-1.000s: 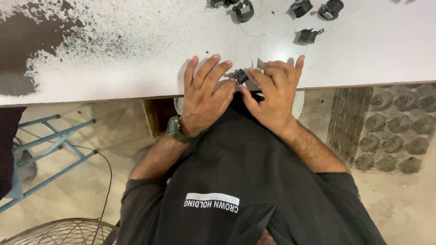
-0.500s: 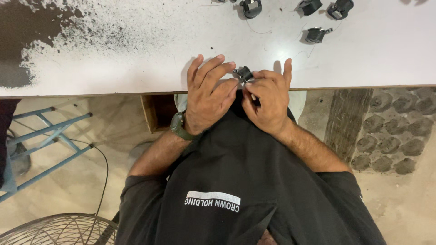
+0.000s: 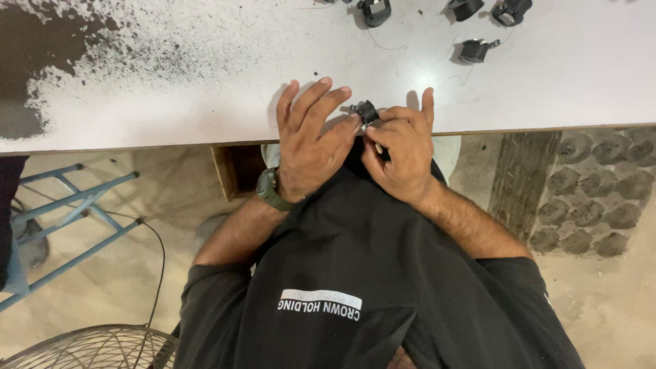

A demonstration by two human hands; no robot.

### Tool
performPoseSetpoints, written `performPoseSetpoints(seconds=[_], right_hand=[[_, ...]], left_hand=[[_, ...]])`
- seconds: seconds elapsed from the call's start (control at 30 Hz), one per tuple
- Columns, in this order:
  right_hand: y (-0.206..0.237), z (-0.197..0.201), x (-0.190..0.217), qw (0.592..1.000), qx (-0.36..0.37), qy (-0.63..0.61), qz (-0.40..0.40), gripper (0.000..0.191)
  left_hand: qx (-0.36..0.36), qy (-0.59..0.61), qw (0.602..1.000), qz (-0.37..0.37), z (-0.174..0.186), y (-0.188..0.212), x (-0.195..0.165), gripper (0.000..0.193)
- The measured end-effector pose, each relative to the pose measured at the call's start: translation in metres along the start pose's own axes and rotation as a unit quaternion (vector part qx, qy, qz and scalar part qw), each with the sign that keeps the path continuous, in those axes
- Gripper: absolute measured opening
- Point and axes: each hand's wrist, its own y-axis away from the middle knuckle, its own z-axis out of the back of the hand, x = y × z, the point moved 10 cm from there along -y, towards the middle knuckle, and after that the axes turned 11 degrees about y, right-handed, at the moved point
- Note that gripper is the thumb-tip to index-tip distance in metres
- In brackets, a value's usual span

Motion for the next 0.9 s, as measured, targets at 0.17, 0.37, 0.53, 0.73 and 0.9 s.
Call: performPoseSetpoints(seconds=[0.17, 0.37, 0.53, 0.73, 0.9], right_hand=[[0.003, 0.0, -0.001, 1.0, -0.012, 0.009, 0.001, 0.03], [0.008, 0.0, 0.012, 0.997, -0.027, 0.001, 0.079, 0.032], [0.005, -0.004, 0.011, 0.997, -0.035, 0.026, 0.067, 0.032], [0.0, -0.005, 0.012, 0.997, -0.029, 0.043, 0.057, 0.03], [-0.005, -0.009, 0.011, 0.997, -0.002, 0.051, 0.049, 0.03]], left_hand=[[0.023, 0.015, 0.998, 0.059, -0.003, 0.0, 0.012, 0.012], [0.037, 0.022, 0.997, 0.064, -0.007, 0.001, 0.014, 0.011], [0.035, 0.046, 0.996, 0.065, -0.007, 0.001, 0.014, 0.011], [0.046, 0.058, 0.995, 0.063, -0.008, 0.0, 0.015, 0.01], [0.041, 0.049, 0.996, 0.056, -0.006, -0.002, 0.013, 0.011]])
